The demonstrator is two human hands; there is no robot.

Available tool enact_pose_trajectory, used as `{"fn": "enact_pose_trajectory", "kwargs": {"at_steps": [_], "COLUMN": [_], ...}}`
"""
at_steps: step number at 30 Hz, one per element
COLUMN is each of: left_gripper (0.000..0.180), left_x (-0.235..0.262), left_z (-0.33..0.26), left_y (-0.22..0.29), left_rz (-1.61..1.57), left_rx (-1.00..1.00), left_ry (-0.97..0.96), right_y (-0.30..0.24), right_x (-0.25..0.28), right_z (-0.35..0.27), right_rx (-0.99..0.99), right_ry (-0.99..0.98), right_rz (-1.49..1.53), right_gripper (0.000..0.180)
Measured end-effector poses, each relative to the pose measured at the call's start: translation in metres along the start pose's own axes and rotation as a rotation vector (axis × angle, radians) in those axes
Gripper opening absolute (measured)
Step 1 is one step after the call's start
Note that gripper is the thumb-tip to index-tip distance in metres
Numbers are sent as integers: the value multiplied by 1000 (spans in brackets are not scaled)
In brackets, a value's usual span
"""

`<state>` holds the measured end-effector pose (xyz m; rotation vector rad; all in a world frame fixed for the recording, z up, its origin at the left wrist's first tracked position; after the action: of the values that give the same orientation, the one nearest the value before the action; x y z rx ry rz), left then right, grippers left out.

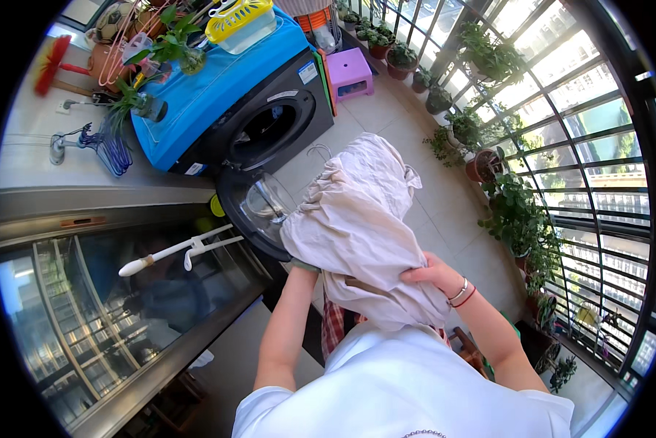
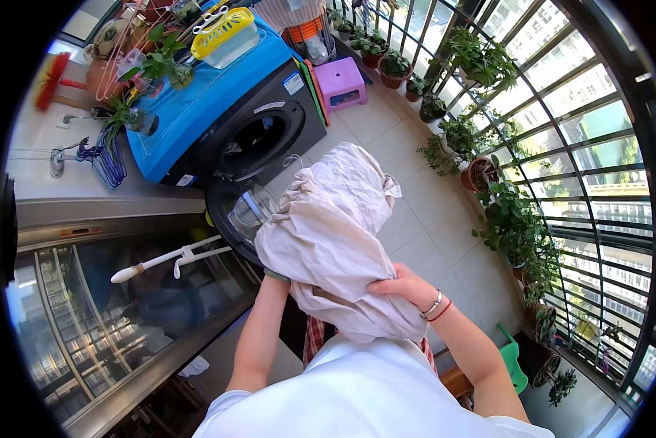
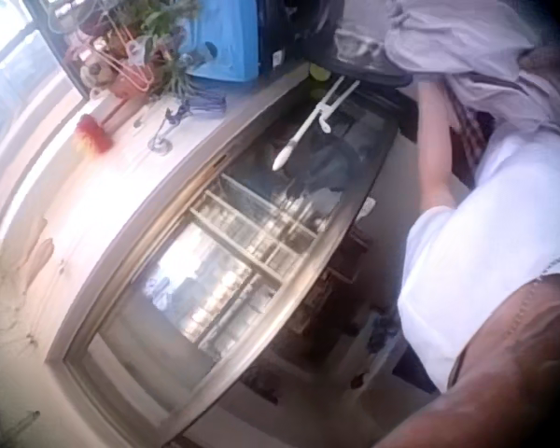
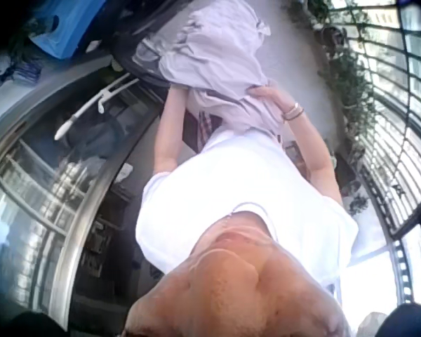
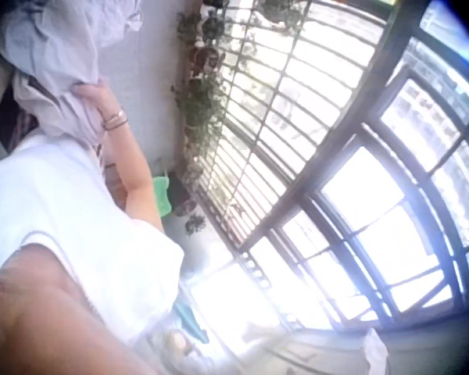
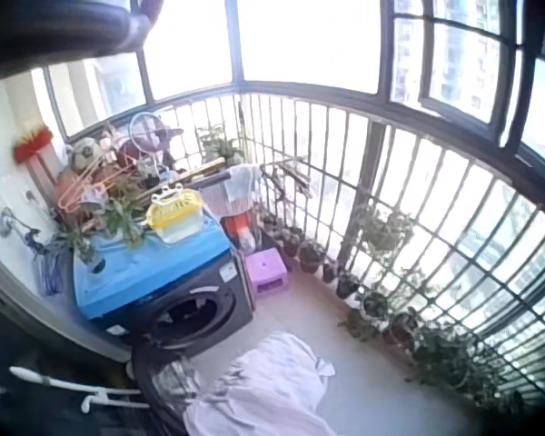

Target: The person removes various garments from a washing machine, shakes them out, and hangs them on hangers. They handle white shorts, beige shorts, a plaid shirt, and a pink patterned garment, placing each on a hanger and then on a drying rack.

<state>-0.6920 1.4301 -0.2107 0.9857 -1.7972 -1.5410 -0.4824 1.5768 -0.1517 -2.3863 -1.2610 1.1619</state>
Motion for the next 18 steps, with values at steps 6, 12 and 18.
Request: {"fn": "enact_pose_trajectory", "kwargs": {"at_steps": [6,12,18], "left_gripper": [31,51,46], "left_x": [-28,-113,-99], "left_z": [-44,-126,-175], "left_y": [103,215,304], "left_rz": [60,797,591], "left_rx": [-252,-513,-735], "left_ry": [-95,-705,-574], "right_y": [8,-86,-116], "right_x": [45,-15,-128], "right_z": [-60,-117,-127], "right_rx": [127,903,1064], "right_ry": [388,585,-14], "right_rz": [-623,-801,-772], "right_gripper": [39,37,34]}}
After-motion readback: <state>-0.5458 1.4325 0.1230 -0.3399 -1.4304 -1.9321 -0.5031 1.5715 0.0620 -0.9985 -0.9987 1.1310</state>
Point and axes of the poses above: each hand's wrist, its own z-axis towards the middle knuckle, its own x-axis out of the back of the hand, y = z × x, the point moved 9 cm from there along z, towards the middle knuckle, and after that the axes turned 4 degrees about -x, right-handed, at the moved point
